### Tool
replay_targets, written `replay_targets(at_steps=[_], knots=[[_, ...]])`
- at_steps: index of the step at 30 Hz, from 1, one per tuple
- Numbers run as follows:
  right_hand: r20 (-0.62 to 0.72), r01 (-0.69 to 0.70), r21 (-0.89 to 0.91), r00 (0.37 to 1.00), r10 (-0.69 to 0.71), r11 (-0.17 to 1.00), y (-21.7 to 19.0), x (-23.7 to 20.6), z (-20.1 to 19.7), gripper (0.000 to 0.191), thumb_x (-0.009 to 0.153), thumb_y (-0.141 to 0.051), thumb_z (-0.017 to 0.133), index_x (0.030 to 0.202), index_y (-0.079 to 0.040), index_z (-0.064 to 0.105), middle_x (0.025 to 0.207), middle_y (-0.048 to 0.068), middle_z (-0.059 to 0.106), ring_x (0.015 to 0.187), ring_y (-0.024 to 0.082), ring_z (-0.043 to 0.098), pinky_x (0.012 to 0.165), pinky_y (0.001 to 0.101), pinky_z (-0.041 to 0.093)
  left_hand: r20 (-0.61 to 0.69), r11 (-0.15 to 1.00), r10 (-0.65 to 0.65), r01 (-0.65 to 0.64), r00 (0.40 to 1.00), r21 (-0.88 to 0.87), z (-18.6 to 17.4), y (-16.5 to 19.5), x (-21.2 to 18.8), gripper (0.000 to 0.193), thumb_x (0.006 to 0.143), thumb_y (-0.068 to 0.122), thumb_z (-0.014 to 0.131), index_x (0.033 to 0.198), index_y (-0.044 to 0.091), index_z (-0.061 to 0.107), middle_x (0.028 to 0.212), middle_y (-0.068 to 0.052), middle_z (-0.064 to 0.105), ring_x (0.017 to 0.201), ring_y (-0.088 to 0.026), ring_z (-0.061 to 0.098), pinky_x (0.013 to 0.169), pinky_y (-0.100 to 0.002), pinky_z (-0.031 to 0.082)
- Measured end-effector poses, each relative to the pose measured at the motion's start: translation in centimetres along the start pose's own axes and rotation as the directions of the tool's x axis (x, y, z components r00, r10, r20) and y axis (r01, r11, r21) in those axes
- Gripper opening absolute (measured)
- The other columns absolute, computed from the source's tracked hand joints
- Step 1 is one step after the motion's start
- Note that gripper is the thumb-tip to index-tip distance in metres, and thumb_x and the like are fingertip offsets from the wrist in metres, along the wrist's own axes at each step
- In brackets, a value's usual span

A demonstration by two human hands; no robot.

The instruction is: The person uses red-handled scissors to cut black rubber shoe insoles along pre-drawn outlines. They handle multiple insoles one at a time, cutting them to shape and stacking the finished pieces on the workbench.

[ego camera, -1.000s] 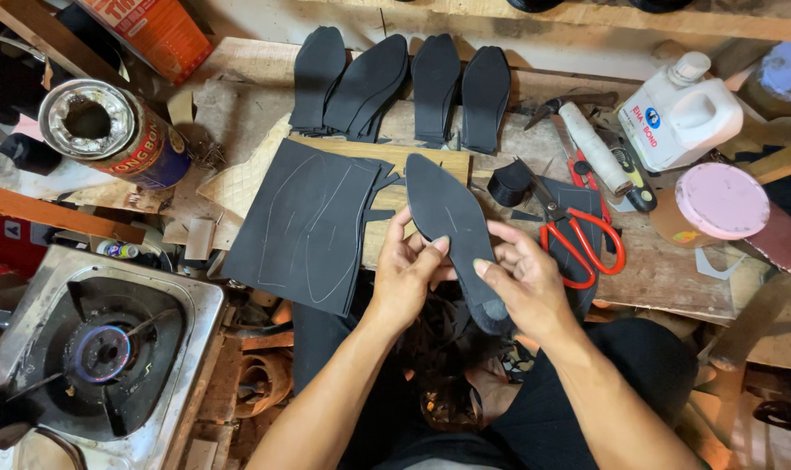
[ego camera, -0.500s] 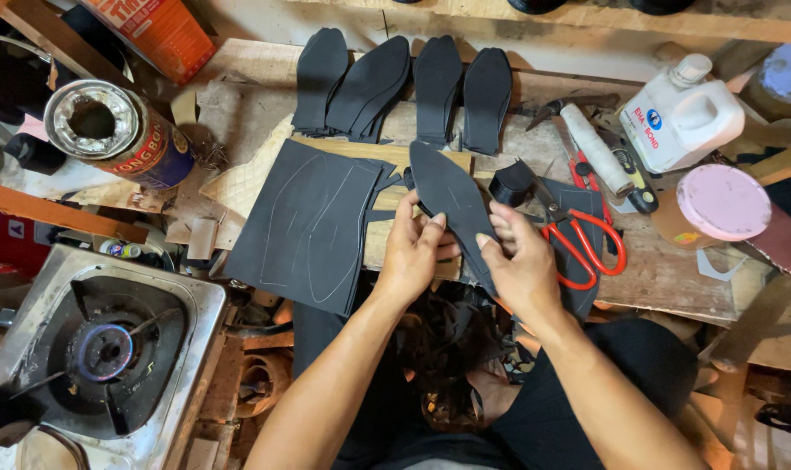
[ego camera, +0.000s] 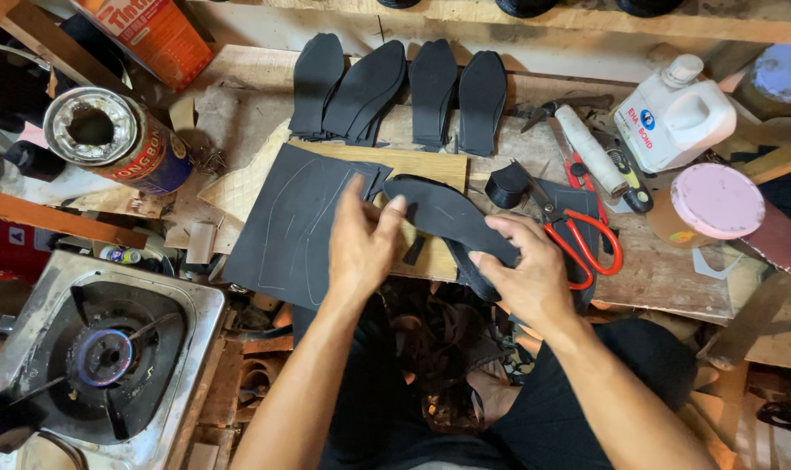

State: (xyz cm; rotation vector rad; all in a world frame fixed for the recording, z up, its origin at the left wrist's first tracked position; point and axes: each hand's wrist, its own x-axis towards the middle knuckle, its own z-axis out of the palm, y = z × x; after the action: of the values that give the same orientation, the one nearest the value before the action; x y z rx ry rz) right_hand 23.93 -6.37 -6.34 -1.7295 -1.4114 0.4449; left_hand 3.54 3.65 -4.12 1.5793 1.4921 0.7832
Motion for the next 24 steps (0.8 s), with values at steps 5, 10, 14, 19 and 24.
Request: replay_targets(at_steps=[5, 10, 14, 19, 24], knots=[[0.186, 0.401, -0.003, 0.900, -0.394, 0.916, -2.2, -0.1, -3.4, 0.044, 0.077, -0.009, 0.082, 0.118, -0.002, 0.069, 0.126, 0.011, 0.068, 0.116, 0.027, 0.065, 0.100, 0.0358, 0.051, 0.072, 0.658, 0.707, -0.691, 0.704, 0.300, -3.1, 2.2, -0.8, 0.063, 0.094, 0.038, 0.073, 0.140, 0.000, 0.052, 0.122, -0.022, 0.067, 0.110, -0.041, 0.067, 0.094, -0.049, 0.052], [0.267, 0.495, -0.026, 0.841, -0.471, 0.869, -2.9, 0.0, -4.6, 0.044, 0.077, -0.016, 0.081, 0.118, -0.004, 0.069, 0.126, 0.011, 0.068, 0.116, 0.030, 0.065, 0.099, 0.0388, 0.052, 0.599, 0.823, 0.353, -0.543, 0.719, 0.167, -3.5, 3.0, -1.1, 0.049, 0.090, 0.033, 0.075, 0.131, 0.008, 0.066, 0.108, -0.015, 0.075, 0.099, -0.031, 0.070, 0.088, -0.041, 0.053], [0.087, 0.261, -0.364, 0.965, -0.247, 0.894, 0.0, 0.5, -6.3, 0.045, 0.084, -0.030, 0.080, 0.119, -0.004, 0.070, 0.123, 0.015, 0.068, 0.111, 0.035, 0.066, 0.094, 0.0426, 0.052, 0.532, 0.945, 0.316, -0.211, 0.785, -0.250, -2.9, 1.2, -0.8, 0.024, 0.095, 0.015, 0.074, 0.112, 0.001, 0.067, 0.098, -0.011, 0.072, 0.089, -0.018, 0.067, 0.082, -0.033, 0.054], [0.131, 0.039, -0.570, 0.990, 0.044, 0.821, 5.1, 1.0, -8.5, 0.047, 0.086, -0.035, 0.079, 0.121, -0.005, 0.071, 0.115, 0.020, 0.070, 0.100, 0.038, 0.068, 0.086, 0.0457, 0.053, 0.422, 0.776, 0.200, 0.120, 0.884, -0.619, -1.9, -1.3, -0.7, 0.018, 0.100, 0.006, 0.066, 0.111, 0.002, 0.053, 0.098, -0.006, 0.070, 0.087, -0.011, 0.065, 0.080, -0.029, 0.056], [0.172, 0.005, -0.607, 0.977, 0.125, 0.795, 7.0, 1.9, -8.8, 0.062, 0.072, -0.037, 0.086, 0.123, -0.006, 0.069, 0.107, 0.016, 0.073, 0.089, 0.033, 0.072, 0.082, 0.0445, 0.055, 0.447, 0.687, 0.134, 0.243, 0.884, -0.685, -1.4, -1.4, -1.2, 0.041, 0.094, 0.003, 0.062, 0.134, 0.006, 0.053, 0.102, -0.008, 0.073, 0.089, -0.012, 0.070, 0.082, -0.029, 0.058]])
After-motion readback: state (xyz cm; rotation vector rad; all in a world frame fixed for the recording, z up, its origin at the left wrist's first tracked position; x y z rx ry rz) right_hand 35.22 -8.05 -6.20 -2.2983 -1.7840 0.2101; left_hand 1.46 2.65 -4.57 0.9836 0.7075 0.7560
